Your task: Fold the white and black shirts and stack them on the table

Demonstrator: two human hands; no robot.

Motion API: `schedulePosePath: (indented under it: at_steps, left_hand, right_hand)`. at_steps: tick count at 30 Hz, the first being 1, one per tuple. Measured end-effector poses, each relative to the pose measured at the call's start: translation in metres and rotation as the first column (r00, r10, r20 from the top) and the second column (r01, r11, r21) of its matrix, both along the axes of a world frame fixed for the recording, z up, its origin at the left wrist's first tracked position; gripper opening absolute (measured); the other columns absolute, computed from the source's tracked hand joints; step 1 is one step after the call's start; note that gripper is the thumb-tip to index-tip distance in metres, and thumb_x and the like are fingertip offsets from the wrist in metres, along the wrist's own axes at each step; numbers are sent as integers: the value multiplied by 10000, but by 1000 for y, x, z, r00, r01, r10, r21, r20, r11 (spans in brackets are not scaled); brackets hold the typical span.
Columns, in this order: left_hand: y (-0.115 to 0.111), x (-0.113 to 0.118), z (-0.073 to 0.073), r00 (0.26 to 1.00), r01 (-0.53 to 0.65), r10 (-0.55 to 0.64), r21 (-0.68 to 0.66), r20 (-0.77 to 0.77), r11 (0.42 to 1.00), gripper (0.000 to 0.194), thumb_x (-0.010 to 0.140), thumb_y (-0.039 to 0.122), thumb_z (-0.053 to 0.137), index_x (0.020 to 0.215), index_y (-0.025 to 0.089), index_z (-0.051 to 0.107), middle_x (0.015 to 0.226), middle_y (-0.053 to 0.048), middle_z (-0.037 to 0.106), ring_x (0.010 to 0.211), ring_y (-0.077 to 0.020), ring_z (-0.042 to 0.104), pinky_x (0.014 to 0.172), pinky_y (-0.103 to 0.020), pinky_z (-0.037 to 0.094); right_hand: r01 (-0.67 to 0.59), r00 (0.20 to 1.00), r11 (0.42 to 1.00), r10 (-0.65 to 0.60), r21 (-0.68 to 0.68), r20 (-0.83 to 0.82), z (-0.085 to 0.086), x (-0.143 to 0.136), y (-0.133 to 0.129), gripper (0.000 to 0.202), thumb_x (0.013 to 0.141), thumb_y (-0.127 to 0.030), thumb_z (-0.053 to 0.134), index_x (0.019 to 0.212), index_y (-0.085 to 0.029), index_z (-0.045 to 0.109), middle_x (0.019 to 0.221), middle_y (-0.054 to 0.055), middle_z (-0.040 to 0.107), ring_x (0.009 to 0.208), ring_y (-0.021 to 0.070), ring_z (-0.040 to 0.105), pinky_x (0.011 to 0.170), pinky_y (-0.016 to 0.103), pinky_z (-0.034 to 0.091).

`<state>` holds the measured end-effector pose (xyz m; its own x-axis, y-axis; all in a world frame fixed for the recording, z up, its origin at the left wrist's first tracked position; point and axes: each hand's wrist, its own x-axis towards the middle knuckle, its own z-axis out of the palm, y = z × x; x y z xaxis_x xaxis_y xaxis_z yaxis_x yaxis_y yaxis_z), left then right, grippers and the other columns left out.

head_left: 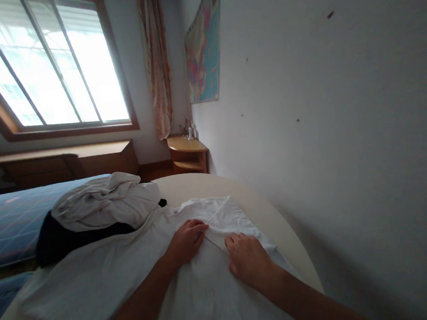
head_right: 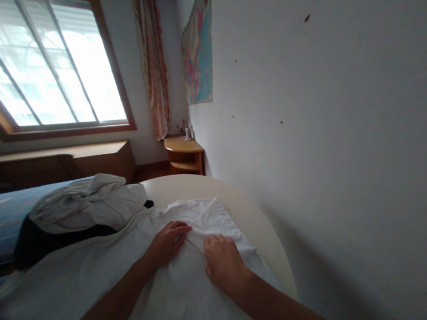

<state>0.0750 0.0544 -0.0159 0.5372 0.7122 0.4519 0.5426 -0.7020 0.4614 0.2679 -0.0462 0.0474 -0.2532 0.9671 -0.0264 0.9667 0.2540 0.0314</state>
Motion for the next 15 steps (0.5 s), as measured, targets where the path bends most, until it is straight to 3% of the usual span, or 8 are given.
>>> schedulePosePath:
  at_steps: [10, 13, 15]
  left_hand:
    - [0, -1, 0, 1000, 1, -1, 14, -19, 1000, 249, 910, 252, 592, 1124, 252, 721, 1128, -55, 703, 1056, -215, 628, 970, -368, 516]
    - [1, 0, -2, 1000, -7, 7, 20, -21, 1000, 249, 944, 239, 543, 1125, 239, 713, 1130, -54, 703, 1063, -206, 625, 979, -366, 507]
    - [2, 1, -3, 1000, -19, 19, 23, -21, 1000, 256, 963, 240, 512, 1130, 231, 705, 1136, -54, 702, 1071, -199, 623, 991, -363, 499]
  right_hand:
    - [58, 997, 998, -57, -18, 55, 3, 13, -5, 285, 844, -54, 516, 1076, -174, 632, 1048, 131, 696, 951, 265, 687, 742, 316, 505]
    - [67, 998, 997, -68, 36, 9, 4, 18, -8, 245, 863, -104, 516, 1062, -180, 637, 1041, 123, 698, 938, 260, 689, 733, 312, 498]
    - [68, 997, 998, -68, 3, -29, 8, 22, -10, 204, 885, -181, 527, 1045, -180, 653, 1011, 124, 713, 910, 265, 696, 731, 321, 494]
